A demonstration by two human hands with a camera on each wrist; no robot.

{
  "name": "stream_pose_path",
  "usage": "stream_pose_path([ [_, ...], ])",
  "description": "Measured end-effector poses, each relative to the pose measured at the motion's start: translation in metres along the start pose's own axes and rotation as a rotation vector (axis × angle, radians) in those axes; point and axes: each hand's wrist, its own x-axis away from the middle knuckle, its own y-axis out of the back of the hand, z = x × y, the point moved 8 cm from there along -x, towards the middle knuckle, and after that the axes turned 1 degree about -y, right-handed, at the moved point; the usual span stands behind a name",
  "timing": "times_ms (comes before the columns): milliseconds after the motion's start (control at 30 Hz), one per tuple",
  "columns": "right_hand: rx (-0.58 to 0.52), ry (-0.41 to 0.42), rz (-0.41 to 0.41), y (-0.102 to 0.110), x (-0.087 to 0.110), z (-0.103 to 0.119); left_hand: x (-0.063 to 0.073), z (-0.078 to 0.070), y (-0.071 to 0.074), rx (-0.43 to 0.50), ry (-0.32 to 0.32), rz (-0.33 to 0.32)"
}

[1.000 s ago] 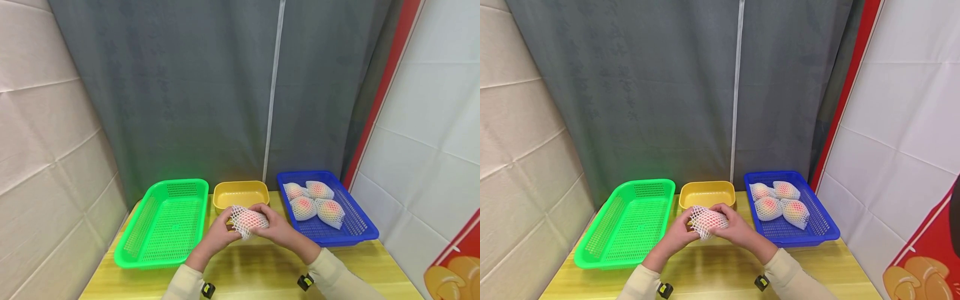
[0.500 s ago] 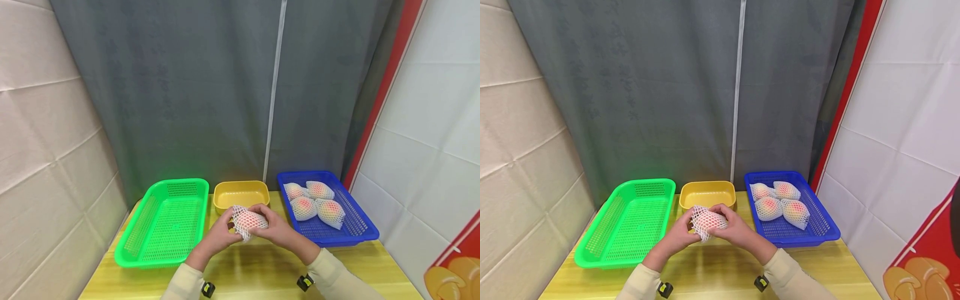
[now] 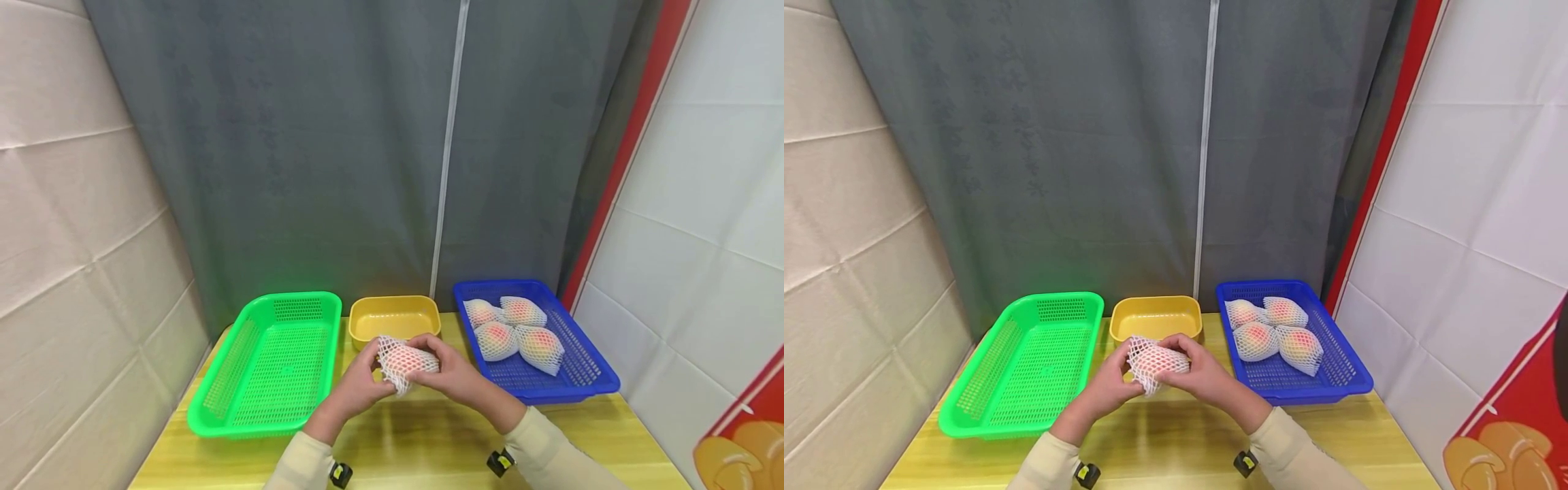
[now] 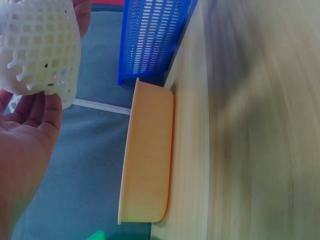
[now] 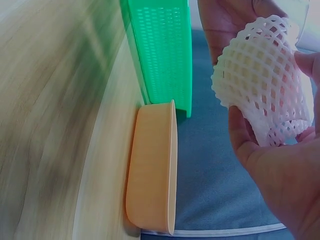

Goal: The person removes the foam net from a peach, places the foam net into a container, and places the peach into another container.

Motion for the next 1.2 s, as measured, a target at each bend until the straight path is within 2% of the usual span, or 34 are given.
stream_pose_path([
  [333, -0.082, -0.009, -0.015, 0.003, 0.003, 0.002, 0.000, 0.002, 0.003, -0.008, -0.008, -0.016],
  [700, -0.043, 0.032, -0.065, 0.011, 0.007, 0.004, 0.000, 0.002, 0.004, 0.030, 0.017, -0.021],
  [900, -0.037, 0.071, -0.075, 0.016, 0.008, 0.006, 0.000, -0.001, 0.005, 0.060, -0.013, -0.011],
  [1033, -0.001, 0.057, -0.086, 0.019, 0.008, 0.006, 0.001, -0.001, 0.005, 0.072, -0.019, -0.006],
  [1200, 0.054, 0.026, -0.101, 0.022, 0.009, 0.006, 0.001, 0.003, 0.006, 0.061, 0.018, -0.005],
])
